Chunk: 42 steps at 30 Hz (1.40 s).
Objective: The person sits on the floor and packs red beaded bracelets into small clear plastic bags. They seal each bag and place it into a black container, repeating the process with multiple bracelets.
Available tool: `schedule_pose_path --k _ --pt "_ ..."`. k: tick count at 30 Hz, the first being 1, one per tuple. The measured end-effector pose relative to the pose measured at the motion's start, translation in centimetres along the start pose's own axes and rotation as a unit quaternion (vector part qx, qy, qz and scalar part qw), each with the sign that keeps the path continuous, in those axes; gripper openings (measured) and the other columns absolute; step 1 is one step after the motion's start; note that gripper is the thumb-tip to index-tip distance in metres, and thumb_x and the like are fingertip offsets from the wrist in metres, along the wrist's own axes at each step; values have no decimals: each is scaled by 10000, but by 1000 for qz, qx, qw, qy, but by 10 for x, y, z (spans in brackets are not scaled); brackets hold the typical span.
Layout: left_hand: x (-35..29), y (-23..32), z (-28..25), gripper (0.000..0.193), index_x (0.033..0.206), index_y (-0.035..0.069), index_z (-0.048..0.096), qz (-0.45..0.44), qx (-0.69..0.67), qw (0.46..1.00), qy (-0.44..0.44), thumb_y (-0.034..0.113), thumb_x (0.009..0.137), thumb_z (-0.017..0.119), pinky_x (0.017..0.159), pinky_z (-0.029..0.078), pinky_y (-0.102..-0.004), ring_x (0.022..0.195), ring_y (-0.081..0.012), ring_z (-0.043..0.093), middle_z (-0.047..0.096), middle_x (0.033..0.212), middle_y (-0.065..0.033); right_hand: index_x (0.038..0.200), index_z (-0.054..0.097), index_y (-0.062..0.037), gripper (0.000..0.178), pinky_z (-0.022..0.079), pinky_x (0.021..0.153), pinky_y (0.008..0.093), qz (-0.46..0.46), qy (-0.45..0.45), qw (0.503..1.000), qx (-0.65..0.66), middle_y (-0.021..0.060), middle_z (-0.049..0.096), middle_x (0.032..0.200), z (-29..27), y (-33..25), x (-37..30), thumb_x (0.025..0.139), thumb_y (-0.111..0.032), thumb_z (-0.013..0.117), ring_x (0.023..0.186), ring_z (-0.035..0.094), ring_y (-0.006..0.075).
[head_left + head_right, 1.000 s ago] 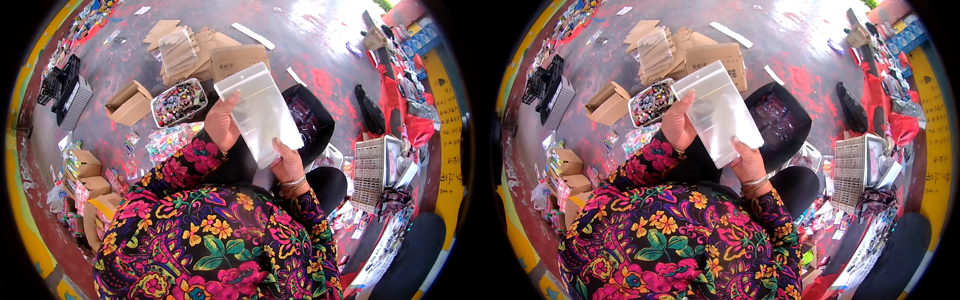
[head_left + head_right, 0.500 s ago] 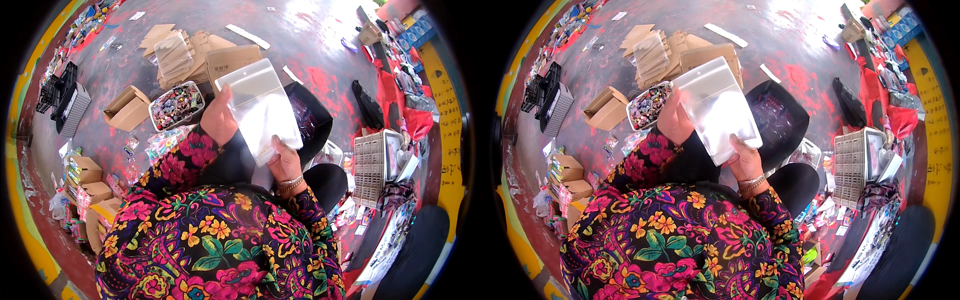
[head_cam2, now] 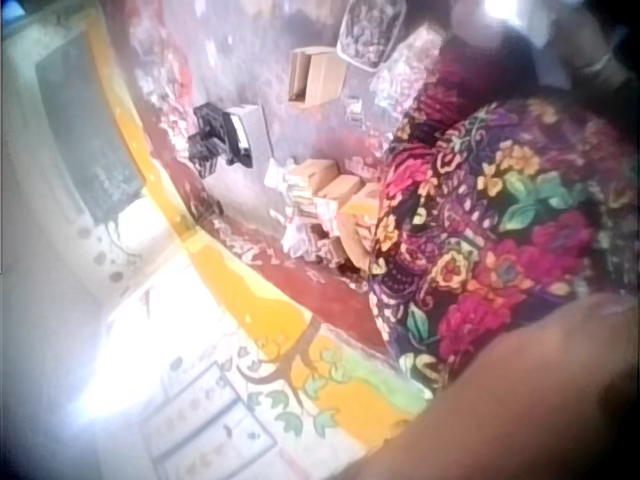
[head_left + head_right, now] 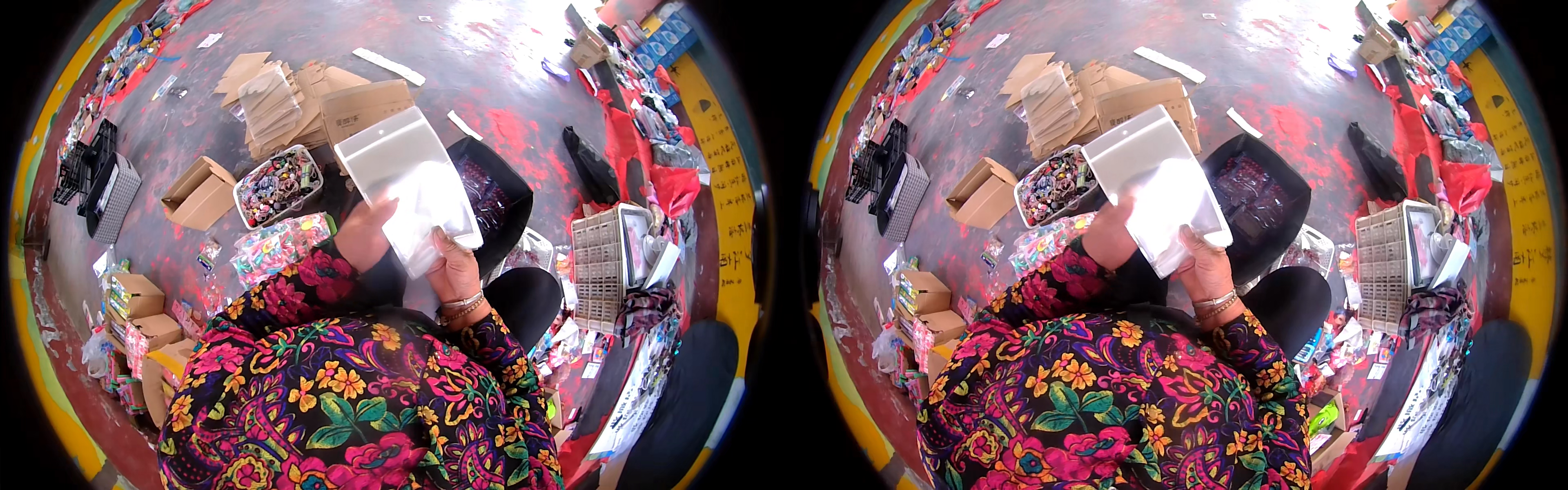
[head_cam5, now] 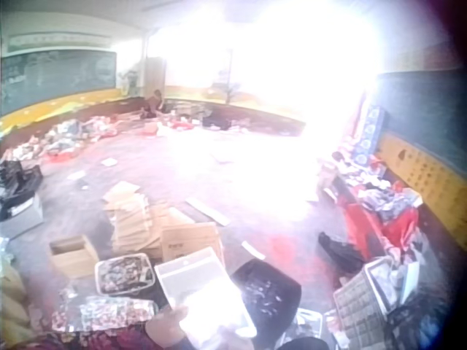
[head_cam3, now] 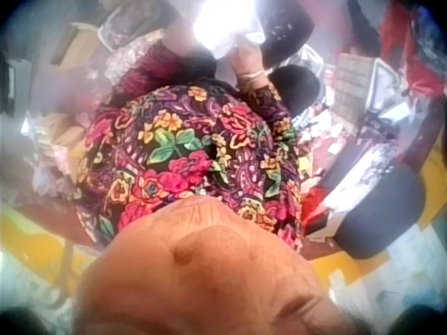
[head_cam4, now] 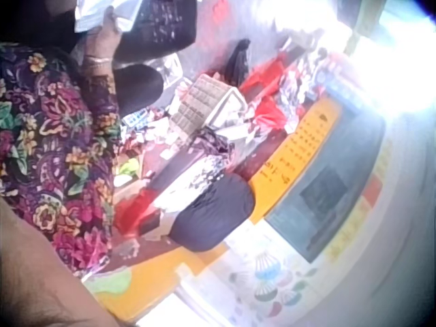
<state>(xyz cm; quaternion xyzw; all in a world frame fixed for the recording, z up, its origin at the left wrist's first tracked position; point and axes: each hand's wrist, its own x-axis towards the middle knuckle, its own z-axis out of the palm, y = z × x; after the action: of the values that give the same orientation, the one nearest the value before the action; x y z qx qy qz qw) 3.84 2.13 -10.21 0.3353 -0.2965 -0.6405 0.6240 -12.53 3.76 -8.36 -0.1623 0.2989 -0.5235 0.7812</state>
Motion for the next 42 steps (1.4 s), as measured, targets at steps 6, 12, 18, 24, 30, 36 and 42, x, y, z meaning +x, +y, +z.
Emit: schedule_pose_path --k 6,12,18,24,30,36,42 --pt "14 53 20 372 1194 -18 449 -111 -240 960 -93 266 955 418 928 411 -360 1063 -222 532 554 1126 -120 1196 488 -54 368 457 889 336 -7 -27 999 38 52 592 1091 -4 6 3 841 -25 582 1001 576 175" --pt "-11 30 41 351 1215 -12 458 -81 -148 983 -75 159 911 498 941 399 -352 1073 -206 526 547 1149 -102 1190 491 -41 361 449 894 315 1 -32 999 35 60 592 1089 -2 1 2 842 -30 584 1002 574 176" --pt "-5 29 36 342 1213 -8 457 -94 -249 958 -104 144 908 495 951 396 -374 1082 -227 524 541 1167 -119 1189 488 -25 361 448 894 319 15 1 1000 19 66 588 1101 -9 3 3 842 -39 587 1008 571 183" --pt "3 25 28 325 1198 -2 467 -101 -232 967 -33 113 897 505 920 430 -367 1048 -234 547 555 1145 -124 1181 492 -18 313 472 844 319 61 -1 998 -30 74 593 1095 -6 -1 3 885 -105 547 994 580 191" --pt "12 41 -5 327 1191 1 472 -111 -208 972 -16 111 887 521 894 449 -382 1011 -244 568 569 1118 -120 1168 516 31 321 476 770 242 100 -53 868 -483 99 611 1042 -9 -78 -13 914 -165 507 902 601 145" --pt "-2 46 -16 404 1237 -8 429 -154 -200 965 -72 135 874 534 904 443 -401 1063 -262 540 539 1159 -139 1240 444 77 431 446 880 334 -174 -514 672 -505 233 484 1241 112 -142 -72 826 -4 534 1097 532 310" --pt "-14 47 -15 394 1242 -14 428 -237 -192 948 -96 115 877 502 913 438 -450 1071 -329 539 522 1191 -185 1061 547 162 287 513 725 321 -327 -569 734 -175 327 555 1062 141 -87 -104 798 54 582 911 616 337"
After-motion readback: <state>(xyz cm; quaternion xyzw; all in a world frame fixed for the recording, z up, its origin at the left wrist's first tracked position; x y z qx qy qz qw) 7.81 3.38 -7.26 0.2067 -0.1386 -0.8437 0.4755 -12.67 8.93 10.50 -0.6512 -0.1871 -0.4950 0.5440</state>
